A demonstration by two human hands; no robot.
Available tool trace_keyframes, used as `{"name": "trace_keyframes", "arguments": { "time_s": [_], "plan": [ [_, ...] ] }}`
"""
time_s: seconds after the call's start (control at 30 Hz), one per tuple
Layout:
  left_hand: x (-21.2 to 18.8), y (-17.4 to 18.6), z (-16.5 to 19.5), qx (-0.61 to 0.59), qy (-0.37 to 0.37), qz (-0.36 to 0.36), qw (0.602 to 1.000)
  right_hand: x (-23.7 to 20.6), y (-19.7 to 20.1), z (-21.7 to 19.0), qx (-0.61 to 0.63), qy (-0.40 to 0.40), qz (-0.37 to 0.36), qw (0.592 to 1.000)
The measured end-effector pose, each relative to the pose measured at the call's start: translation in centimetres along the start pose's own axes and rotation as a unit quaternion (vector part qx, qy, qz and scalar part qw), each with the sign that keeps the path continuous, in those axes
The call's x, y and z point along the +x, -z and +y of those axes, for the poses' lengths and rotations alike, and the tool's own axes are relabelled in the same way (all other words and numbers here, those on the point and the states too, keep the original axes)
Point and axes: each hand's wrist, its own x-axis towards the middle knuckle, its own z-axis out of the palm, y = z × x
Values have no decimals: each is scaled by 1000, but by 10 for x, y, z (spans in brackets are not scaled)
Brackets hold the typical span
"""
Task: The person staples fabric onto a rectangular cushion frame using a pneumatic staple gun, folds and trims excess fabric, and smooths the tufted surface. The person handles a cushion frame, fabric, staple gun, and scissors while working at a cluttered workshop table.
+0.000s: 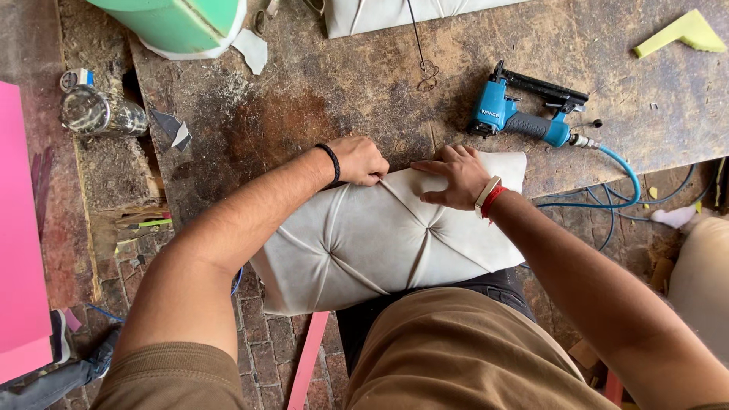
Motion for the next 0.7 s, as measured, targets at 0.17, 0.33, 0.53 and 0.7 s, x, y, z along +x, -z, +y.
{"name": "trace_keyframes", "arguments": {
  "time_s": [0.17, 0.33, 0.53, 0.7],
  "plan": [
    [-2, -14, -2, 21, -74, 89, 993, -9, -2, 11, -11, 27, 32, 999],
    [-2, -36, 9, -29, -13, 226, 974, -15, -7, 23, -10, 17, 44, 999],
    [-7, -57, 66, -200, 266, 240, 912, -19, 6, 36, -31, 1, 26, 999],
    [-17, -54, 106, -76, 251, 227, 938, -19, 10, 39, -30, 8, 60, 998]
  ]
}}
